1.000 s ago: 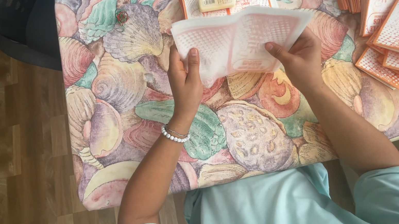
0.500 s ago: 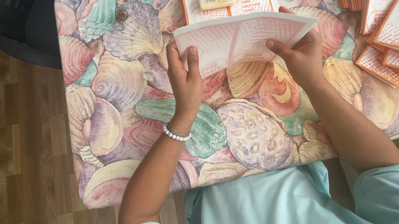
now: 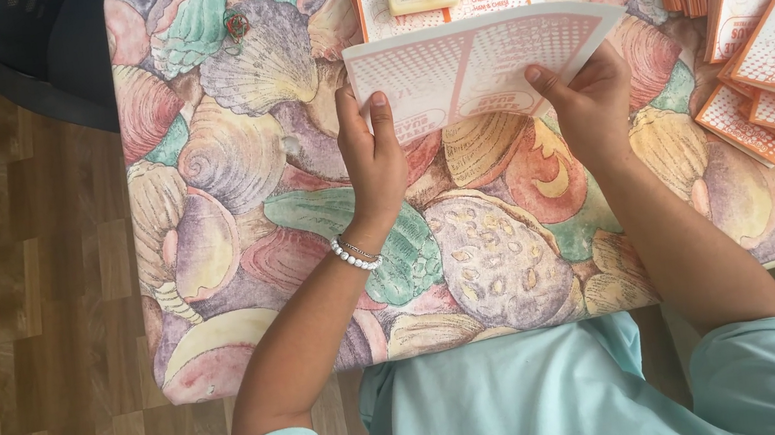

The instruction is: Folding paper bags and stacking them on a table

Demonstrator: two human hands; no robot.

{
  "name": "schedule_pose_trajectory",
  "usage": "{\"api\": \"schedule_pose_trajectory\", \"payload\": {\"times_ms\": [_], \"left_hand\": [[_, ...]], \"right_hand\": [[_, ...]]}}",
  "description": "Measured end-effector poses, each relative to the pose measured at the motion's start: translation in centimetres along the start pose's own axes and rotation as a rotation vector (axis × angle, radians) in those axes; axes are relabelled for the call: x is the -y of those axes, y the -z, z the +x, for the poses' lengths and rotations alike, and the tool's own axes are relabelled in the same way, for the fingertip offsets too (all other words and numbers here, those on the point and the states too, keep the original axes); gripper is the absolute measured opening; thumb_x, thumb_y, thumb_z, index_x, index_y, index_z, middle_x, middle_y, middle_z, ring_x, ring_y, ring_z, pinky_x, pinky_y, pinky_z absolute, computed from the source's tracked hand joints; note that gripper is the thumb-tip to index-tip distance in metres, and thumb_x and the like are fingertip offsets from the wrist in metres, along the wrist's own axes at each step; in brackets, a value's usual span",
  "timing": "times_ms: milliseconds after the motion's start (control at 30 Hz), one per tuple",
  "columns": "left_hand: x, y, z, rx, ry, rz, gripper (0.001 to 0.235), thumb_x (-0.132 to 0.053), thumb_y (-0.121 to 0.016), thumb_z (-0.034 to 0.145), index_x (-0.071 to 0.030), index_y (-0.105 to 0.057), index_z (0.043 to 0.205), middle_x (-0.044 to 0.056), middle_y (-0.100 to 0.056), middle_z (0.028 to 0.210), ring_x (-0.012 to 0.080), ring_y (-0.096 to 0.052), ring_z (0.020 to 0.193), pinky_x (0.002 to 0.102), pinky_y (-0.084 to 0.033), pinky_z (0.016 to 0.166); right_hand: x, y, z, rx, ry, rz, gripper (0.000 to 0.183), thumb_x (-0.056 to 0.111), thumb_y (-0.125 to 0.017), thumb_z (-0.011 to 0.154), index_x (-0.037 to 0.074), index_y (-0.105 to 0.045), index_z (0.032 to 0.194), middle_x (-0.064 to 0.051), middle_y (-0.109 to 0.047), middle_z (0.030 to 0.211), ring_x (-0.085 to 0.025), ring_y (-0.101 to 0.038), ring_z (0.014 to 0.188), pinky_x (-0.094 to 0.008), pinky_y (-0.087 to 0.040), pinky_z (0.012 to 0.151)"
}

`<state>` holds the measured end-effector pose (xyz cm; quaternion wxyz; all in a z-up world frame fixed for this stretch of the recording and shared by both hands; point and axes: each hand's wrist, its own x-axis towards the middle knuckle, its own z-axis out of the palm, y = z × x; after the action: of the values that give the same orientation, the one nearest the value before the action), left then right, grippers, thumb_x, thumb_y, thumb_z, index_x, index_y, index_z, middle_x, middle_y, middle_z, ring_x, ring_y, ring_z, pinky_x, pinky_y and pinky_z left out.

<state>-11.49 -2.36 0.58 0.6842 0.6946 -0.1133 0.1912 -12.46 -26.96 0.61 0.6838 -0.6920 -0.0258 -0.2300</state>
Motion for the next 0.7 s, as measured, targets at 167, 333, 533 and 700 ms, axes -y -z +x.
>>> {"api": "schedule_pose_trajectory", "payload": {"times_ms": [167,333,533,700], "left_hand": [[0.2,-0.2,-0.1,-0.011,0.02,-0.035,0.02,-0.025,-0.042,0.113,-0.009,-0.052,0.119,0.012,-0.065,0.101,0.0177,-0.064,0.101,0.043,-0.054,0.091],[-0.9,-0.2,-0.2,-0.084,-0.053,0.082,0.017,-0.022,-0.044,0.112,-0.008,-0.053,0.116,0.015,-0.058,0.096,0.0253,-0.062,0.099,0.044,-0.05,0.09],[-1.5,-0.9,-0.3,-0.107,-0.053,-0.007,0.018,-0.024,-0.044,0.113,-0.009,-0.052,0.119,0.009,-0.058,0.101,0.0154,-0.055,0.105,0.042,-0.046,0.097],[-1.8,-0.9,0.0,-0.109,-0.055,-0.015,0.018,-0.022,-0.044,0.113,-0.008,-0.055,0.116,0.009,-0.058,0.099,0.0133,-0.053,0.104,0.042,-0.046,0.098]], "right_hand": [[2.1,-1.3,-0.2,-0.013,0.001,0.009,0.035,-0.004,-0.086,0.093,0.005,-0.06,0.115,-0.003,-0.068,0.103,-0.012,-0.069,0.1,-0.029,-0.06,0.091],[-0.8,0.3,-0.4,-0.006,-0.005,-0.026,0.031,-0.003,-0.084,0.095,0.004,-0.061,0.114,-0.003,-0.068,0.102,-0.011,-0.067,0.099,-0.029,-0.059,0.089],[-2.0,0.5,-0.5,0.024,-0.029,-0.016,0.033,-0.004,-0.085,0.093,0.002,-0.062,0.115,-0.006,-0.069,0.102,-0.013,-0.068,0.098,-0.031,-0.06,0.088],[-2.3,0.7,-0.5,0.022,-0.023,-0.037,0.031,-0.005,-0.084,0.093,0.001,-0.063,0.115,-0.007,-0.069,0.101,-0.013,-0.067,0.097,-0.032,-0.061,0.087]]}}
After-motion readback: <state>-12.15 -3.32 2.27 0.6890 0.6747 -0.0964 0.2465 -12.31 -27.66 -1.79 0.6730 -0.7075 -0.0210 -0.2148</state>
